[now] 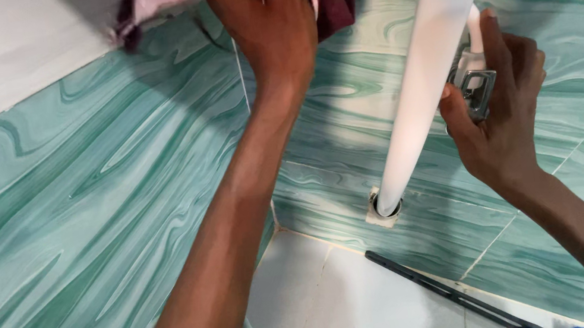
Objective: The person wipes the underside of a sink and the connected plumbing pipes with a cloth.
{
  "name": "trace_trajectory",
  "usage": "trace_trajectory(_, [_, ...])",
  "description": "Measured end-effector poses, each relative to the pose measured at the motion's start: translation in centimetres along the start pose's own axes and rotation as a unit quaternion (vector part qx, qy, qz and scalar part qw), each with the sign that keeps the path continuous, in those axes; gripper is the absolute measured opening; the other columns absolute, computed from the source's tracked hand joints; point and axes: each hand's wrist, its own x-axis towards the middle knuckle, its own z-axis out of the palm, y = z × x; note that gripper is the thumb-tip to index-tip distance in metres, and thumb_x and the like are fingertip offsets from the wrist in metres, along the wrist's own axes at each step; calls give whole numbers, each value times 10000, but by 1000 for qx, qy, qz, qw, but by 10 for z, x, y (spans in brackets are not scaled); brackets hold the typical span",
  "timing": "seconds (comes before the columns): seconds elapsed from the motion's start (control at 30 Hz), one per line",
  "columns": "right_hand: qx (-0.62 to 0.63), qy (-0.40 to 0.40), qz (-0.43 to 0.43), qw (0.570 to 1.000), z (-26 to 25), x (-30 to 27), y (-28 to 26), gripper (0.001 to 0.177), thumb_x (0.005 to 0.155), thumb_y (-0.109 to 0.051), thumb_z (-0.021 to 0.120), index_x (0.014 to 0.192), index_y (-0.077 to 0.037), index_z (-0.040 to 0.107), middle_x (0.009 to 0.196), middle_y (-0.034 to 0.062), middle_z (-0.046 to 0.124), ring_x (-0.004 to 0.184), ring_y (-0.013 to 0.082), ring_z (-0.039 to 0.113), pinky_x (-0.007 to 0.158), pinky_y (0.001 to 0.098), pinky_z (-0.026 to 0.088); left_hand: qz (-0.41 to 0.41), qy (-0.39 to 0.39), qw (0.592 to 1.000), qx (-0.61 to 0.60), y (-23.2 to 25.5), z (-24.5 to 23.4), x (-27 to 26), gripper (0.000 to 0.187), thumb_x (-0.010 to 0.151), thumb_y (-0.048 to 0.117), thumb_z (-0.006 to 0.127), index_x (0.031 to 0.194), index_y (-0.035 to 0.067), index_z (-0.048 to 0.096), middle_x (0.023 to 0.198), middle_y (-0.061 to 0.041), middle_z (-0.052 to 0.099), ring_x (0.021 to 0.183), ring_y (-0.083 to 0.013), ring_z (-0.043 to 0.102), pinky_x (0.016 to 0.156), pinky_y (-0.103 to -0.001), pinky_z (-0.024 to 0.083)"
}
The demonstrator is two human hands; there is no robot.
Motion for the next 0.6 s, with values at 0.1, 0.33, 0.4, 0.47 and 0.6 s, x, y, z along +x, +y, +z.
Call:
trace_trajectory(0.1, [-15, 3, -4, 1000, 2, -1, 3, 734, 1136, -401, 567, 1714, -108, 223, 1349, 148, 382, 1195, 265, 344, 1059, 480, 287, 81, -74, 992, 67, 15, -9, 12, 390, 1097, 298, 546, 816, 51, 436, 725, 17, 403, 650, -80, 399, 624, -293, 366])
trace_trajectory(0.33, [2, 10, -9, 1000, 5, -4, 10, 679, 1187, -347, 595, 1712, -135, 220, 1386, 124, 387, 1260, 246, 363, 1091, 459, 284, 27, -110, 994, 11, -11, 2, -12, 353, 1100, 235, 553, 809, 50, 474, 683, 44, 442, 619, -59, 421, 616, -274, 353])
trace_trajectory(0.4, [0, 18, -8, 1000, 8, -3, 8, 687, 1172, -336, 598, 1714, -141, 221, 1388, 114, 392, 1278, 239, 370, 1121, 467, 273, -34, -27, 995, -86, -27, 13, -27, 344, 1100, 217, 554, 807, 50, 485, 671, 51, 453, 610, -53, 428, 614, -268, 349])
trace_trajectory(0.47, [0, 22, 3, 1000, 9, -4, 6, 699, 1156, -337, 602, 1715, -147, 228, 1386, 109, 397, 1279, 235, 371, 1130, 465, 271, -85, 35, 975, -204, -34, 29, -47, 250, 1105, 237, 549, 936, 55, 526, 788, 53, 504, 705, -46, 446, 675, -262, 373])
trace_trajectory(0.6, [7, 28, 4, 1000, 9, -2, 5, 685, 1191, -333, 633, 1711, -156, 224, 1402, 105, 407, 1289, 234, 372, 1127, 444, 273, -339, 52, 887, -308, -23, 46, -70, 266, 1056, 260, 529, 1099, 25, 646, 941, 17, 663, 829, -72, 604, 735, -286, 507])
